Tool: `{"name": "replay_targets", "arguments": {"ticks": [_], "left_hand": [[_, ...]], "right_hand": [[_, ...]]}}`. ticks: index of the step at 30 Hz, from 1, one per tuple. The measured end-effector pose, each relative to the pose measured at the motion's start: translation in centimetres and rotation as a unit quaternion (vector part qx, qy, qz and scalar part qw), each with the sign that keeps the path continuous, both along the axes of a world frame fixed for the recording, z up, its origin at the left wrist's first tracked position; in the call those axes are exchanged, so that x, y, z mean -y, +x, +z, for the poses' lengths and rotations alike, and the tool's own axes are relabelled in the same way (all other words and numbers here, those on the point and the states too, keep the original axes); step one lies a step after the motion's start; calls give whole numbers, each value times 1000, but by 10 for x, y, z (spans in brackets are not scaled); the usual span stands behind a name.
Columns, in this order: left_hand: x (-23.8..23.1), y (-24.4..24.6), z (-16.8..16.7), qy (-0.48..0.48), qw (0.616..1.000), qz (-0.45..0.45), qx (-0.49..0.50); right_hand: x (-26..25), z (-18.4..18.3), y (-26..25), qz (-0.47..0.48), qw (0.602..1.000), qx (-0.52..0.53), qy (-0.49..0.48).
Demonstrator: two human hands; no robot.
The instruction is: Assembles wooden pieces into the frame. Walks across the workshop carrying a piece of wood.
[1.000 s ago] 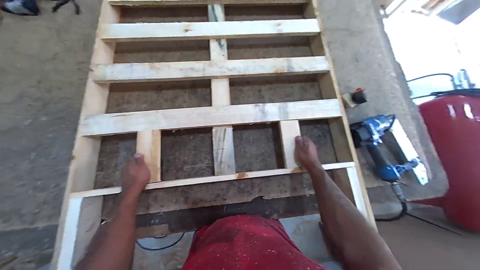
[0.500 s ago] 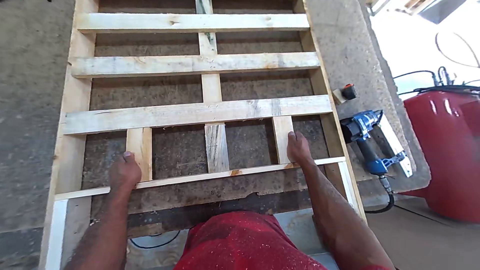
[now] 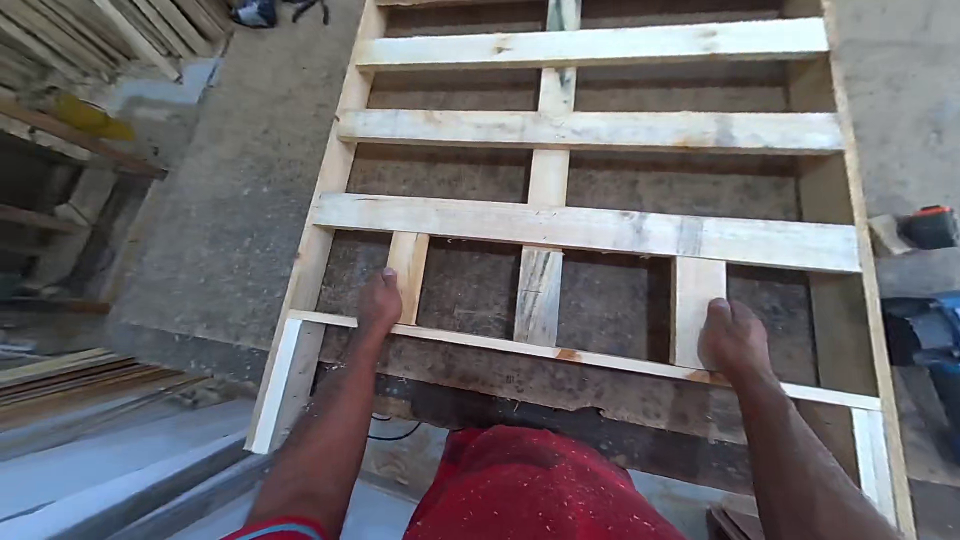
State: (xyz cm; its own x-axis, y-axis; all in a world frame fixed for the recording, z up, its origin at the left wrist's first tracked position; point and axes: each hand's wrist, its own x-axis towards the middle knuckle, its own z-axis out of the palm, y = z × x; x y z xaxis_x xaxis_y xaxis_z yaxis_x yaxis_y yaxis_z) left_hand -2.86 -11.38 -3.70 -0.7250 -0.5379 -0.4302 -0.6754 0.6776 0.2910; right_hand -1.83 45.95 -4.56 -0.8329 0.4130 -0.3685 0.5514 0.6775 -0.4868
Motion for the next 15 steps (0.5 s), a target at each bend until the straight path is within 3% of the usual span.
{"name": "replay_targets", "arguments": {"ticks": [15], "left_hand": [[-1, 11, -11, 21, 999, -24, -34]], "right_hand": [[1, 3, 1, -25, 999, -7, -20]]}}
